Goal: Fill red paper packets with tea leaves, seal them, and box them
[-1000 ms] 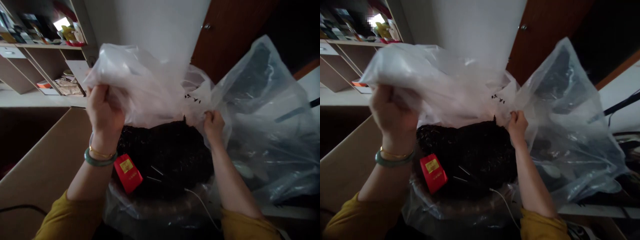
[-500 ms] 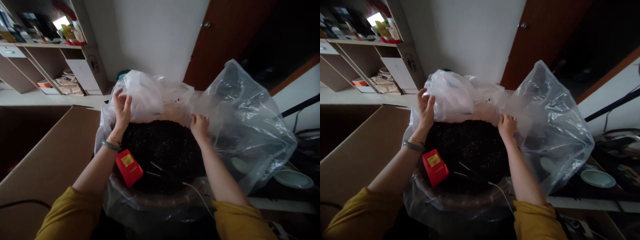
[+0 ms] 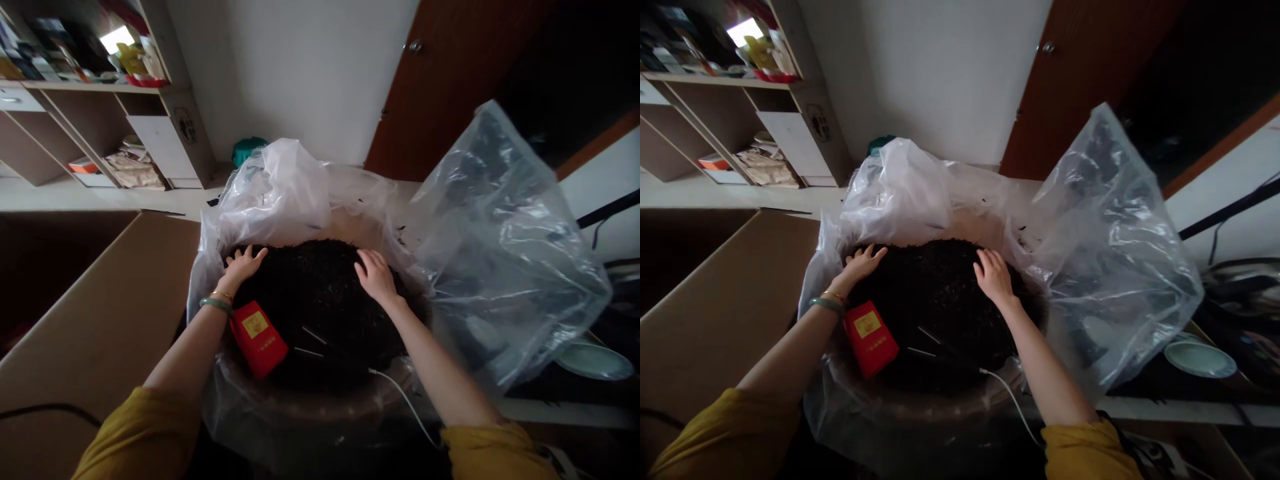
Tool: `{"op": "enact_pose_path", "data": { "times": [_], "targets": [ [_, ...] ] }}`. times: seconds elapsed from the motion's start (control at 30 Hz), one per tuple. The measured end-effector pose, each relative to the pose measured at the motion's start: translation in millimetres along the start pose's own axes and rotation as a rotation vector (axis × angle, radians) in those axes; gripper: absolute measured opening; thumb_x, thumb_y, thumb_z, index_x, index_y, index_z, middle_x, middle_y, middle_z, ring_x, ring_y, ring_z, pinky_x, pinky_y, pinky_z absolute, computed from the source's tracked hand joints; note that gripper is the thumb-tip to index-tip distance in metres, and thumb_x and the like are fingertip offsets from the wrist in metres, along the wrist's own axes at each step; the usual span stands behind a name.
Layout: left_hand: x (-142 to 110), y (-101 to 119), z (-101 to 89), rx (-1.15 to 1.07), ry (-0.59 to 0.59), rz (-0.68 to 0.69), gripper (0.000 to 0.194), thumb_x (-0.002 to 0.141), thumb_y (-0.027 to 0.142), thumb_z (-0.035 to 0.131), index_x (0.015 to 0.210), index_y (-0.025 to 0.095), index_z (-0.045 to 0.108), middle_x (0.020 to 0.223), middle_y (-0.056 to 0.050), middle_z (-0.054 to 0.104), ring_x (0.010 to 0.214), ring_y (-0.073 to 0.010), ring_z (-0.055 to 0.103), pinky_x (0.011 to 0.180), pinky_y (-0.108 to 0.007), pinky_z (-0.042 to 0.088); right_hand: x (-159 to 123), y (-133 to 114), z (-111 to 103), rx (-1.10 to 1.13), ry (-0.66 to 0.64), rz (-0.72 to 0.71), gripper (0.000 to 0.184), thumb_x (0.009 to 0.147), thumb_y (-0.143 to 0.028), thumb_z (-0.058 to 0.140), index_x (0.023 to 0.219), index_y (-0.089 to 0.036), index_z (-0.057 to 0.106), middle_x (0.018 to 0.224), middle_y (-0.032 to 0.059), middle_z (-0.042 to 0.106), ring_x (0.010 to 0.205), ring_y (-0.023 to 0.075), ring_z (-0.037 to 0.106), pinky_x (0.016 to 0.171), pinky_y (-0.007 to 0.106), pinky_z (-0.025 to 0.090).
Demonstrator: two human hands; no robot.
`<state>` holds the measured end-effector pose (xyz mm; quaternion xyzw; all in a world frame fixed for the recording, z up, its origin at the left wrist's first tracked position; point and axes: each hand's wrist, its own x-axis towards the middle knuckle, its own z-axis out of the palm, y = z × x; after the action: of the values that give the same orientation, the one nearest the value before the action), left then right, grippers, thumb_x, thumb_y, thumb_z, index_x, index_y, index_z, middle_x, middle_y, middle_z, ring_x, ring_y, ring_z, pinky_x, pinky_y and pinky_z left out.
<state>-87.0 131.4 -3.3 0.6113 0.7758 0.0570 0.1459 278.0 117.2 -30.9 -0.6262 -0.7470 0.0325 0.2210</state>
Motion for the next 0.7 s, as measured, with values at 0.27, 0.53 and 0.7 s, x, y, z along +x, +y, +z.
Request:
{"op": "enact_pose_path", "data": {
  "times": [0.27,0.53,0.7],
  "targets": [
    [-1.2,33.3,-2.5,-0.057,-0.134,0.036,0.082,0.076,0.081,0.022,0.134,0.030,0.051,0.141,-0.015,0.047,0.131,-0.0462,0.033,0.098,-0.061,0.032,43.2,-20.2,-4.4,0.019,-0.531,0.471,0.076,0.085,-0.075,0.015,0.148,-0.032,0.028,0.146,0.0110,0.044,0.133,0.0389,0.038,0.105,0.060,0.026],
    [-35.6,57.3,-8.2,-0.073,-0.211,0.330,0.073,0.081,0.073,0.032,0.130,0.025,0.055,0.132,-0.011,0.058,0.125,-0.0336,0.048,0.106,-0.045,0.031,11.7,-57.8,-15.5,0.187,-0.548,0.156,0.071,0.087,-0.071,0.031,0.142,-0.027,0.040,0.143,0.0101,0.048,0.128,0.0285,0.047,0.103,0.040,0.038],
    [-48.4,53.1,-8.0,-0.047,-0.121,0.208,0.067,0.078,0.068,0.047,0.134,0.030,0.051,0.144,-0.014,0.045,0.131,-0.0446,0.037,0.101,-0.060,0.033,2.1,-66.3,-18.7,0.079,-0.532,0.155,0.061,0.091,-0.063,0.032,0.139,-0.029,0.044,0.140,0.0122,0.050,0.124,0.0329,0.051,0.101,0.051,0.037]
  ]
}}
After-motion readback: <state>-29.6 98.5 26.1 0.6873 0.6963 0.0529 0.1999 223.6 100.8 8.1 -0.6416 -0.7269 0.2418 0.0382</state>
